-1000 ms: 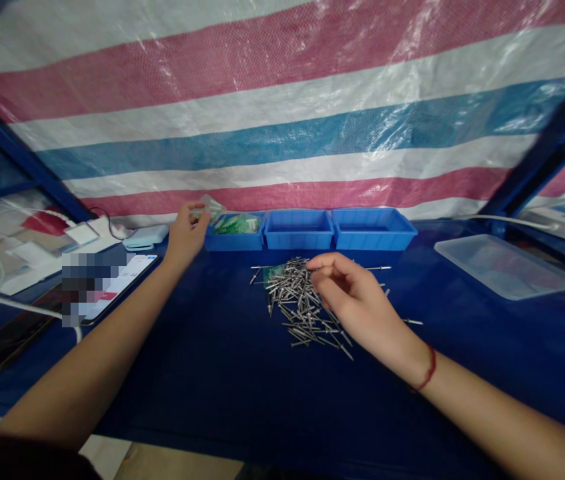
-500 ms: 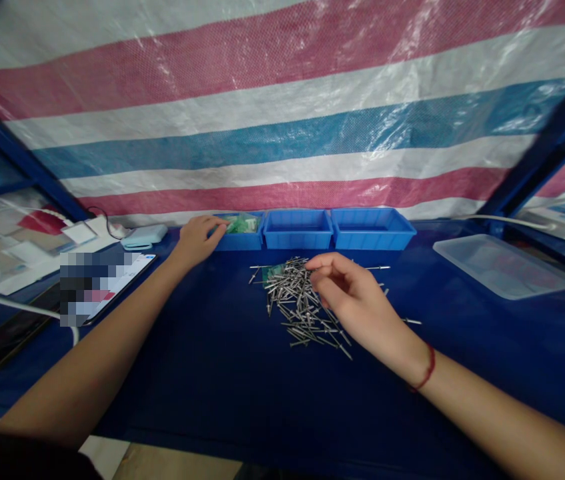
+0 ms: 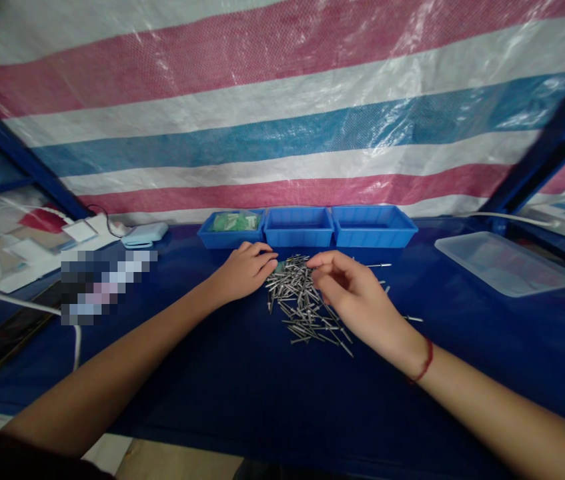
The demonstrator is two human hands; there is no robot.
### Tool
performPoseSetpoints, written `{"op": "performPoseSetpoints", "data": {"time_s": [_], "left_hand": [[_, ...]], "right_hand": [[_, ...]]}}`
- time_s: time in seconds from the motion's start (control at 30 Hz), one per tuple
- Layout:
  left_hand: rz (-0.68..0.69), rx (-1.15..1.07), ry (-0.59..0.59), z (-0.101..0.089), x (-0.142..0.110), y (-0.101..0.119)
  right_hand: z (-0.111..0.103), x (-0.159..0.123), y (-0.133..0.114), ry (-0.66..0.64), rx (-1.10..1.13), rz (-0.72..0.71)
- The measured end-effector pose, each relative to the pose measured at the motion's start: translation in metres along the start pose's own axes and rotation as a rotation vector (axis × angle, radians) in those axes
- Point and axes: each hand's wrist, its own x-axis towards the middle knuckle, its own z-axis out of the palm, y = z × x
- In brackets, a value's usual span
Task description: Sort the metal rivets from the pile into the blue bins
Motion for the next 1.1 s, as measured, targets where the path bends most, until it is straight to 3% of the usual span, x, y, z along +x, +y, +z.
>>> {"op": "performPoseSetpoints", "data": {"time_s": [0.2, 0.3, 0.4, 0.53, 0.83, 0.97, 1.1], "left_hand": [[-0.026, -0.065, -0.055, 0.005, -0.002, -0.001], [-0.059, -0.118, -0.06, 0.001, -0.001, 0.003], [-0.093, -0.18, -0.052, 0.0, 0.001, 0.005], [-0.131, -0.269, 0.001, -0.001, 0.003, 0.004], [-0.22, -0.439, 0.222, -0.02, 0.002, 0.003], [-0.253, -0.62, 0.365, -0.025, 0.001, 0.015], [-0.285, -0.97, 0.252, -0.022, -0.004, 0.043]], "right_hand": [[0.002, 0.0, 0.008, -0.018, -0.09, -0.048], [0.002, -0.001, 0.014, -0.099, -0.233, -0.109], [0.003, -0.002, 0.018, -0.183, -0.35, -0.131], [0.004, -0.003, 0.017, -0.196, -0.389, -0.132], [0.004, -0.002, 0.02, -0.167, -0.377, -0.134], [0.005, -0.001, 0.022, -0.078, -0.264, -0.14], [0.006, 0.0, 0.018, -0.013, -0.091, -0.09]]}}
